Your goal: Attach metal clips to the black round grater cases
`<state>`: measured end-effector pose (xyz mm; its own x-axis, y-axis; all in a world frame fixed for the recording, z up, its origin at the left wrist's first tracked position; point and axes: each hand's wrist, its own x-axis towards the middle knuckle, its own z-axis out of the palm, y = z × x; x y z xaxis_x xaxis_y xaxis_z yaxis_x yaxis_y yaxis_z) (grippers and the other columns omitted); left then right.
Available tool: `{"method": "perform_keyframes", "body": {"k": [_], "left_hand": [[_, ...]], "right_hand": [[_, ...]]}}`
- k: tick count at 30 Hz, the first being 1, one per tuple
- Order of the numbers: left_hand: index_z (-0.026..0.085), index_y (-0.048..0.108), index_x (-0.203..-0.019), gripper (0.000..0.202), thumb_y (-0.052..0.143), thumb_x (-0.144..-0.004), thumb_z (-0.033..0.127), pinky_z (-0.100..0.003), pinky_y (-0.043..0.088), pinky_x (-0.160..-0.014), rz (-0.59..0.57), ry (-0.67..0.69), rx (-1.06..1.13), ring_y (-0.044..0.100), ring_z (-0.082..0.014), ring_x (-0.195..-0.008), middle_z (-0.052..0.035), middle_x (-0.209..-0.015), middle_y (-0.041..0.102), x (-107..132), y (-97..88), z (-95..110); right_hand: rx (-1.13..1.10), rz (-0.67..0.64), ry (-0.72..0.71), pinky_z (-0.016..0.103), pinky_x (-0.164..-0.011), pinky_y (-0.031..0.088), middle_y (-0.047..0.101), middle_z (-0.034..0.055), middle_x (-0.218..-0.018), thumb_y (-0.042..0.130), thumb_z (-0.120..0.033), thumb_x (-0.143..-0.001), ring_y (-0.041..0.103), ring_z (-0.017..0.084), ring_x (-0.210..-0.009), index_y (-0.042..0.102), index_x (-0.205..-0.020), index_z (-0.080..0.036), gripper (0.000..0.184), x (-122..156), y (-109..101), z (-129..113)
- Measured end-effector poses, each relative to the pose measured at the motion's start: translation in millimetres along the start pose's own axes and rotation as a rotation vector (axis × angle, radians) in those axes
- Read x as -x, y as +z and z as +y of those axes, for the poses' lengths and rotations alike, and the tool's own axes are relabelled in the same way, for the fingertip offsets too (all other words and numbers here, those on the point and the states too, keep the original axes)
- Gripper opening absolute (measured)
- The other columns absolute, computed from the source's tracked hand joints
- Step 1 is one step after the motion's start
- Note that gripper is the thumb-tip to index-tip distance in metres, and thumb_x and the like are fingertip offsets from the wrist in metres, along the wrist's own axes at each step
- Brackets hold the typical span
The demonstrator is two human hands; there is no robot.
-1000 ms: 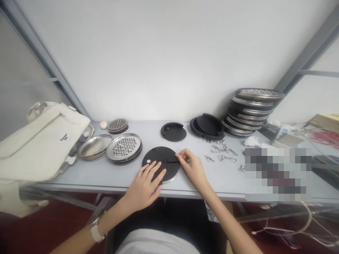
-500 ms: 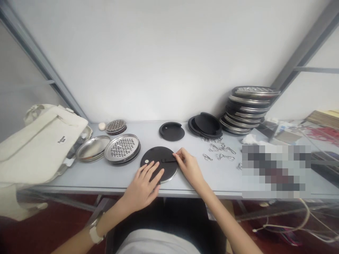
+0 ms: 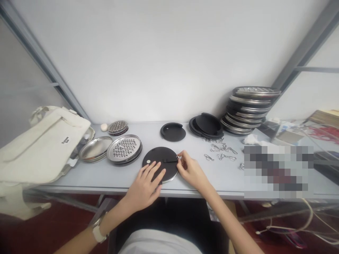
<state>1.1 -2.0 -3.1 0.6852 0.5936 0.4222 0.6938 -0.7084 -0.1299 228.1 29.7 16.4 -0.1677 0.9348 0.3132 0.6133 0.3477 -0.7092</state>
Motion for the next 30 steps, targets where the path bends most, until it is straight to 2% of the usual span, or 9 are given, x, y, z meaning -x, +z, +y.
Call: {"method": "perform_keyframes", "body": {"k": [6, 20, 30], "left_hand": [[0.016, 0.039, -0.144, 0.051, 0.044, -0.095, 0.03, -0.047, 0.027, -0.111, -0.005, 0.0, 0.006, 0.03, -0.0304, -0.139, -0.0146, -0.15, 0.036, 0, -1.2, 0], [0.016, 0.04, -0.144, 0.051, 0.044, -0.095, 0.031, -0.047, 0.028, -0.11, 0.006, -0.003, 0.008, 0.031, -0.0301, -0.139, -0.014, -0.149, 0.037, 0, -1.9, 0], [0.016, 0.041, -0.143, 0.051, 0.046, -0.094, 0.031, -0.046, 0.027, -0.111, 0.021, -0.003, 0.004, 0.031, -0.0295, -0.139, -0.0139, -0.149, 0.038, 0, -1.0, 0]], "right_hand": [[-0.006, -0.015, 0.002, 0.025, -0.055, 0.039, 0.044, -0.0074, -0.059, 0.043, -0.03, -0.092, 0.047, 0.014, -0.051, 0.044, -0.096, -0.024, 0.008, 0, 0, -1], [-0.032, -0.01, -0.004, 0.025, -0.057, 0.037, 0.038, -0.0089, -0.056, 0.045, -0.033, -0.091, 0.04, 0.013, -0.052, 0.047, -0.094, -0.023, 0.011, -1, -2, 2], [-0.169, -0.071, 0.085, 0.024, -0.055, 0.035, 0.037, -0.0088, -0.057, 0.048, -0.041, -0.092, 0.038, 0.012, -0.053, 0.049, -0.1, -0.022, 0.02, 1, -6, 9]]}}
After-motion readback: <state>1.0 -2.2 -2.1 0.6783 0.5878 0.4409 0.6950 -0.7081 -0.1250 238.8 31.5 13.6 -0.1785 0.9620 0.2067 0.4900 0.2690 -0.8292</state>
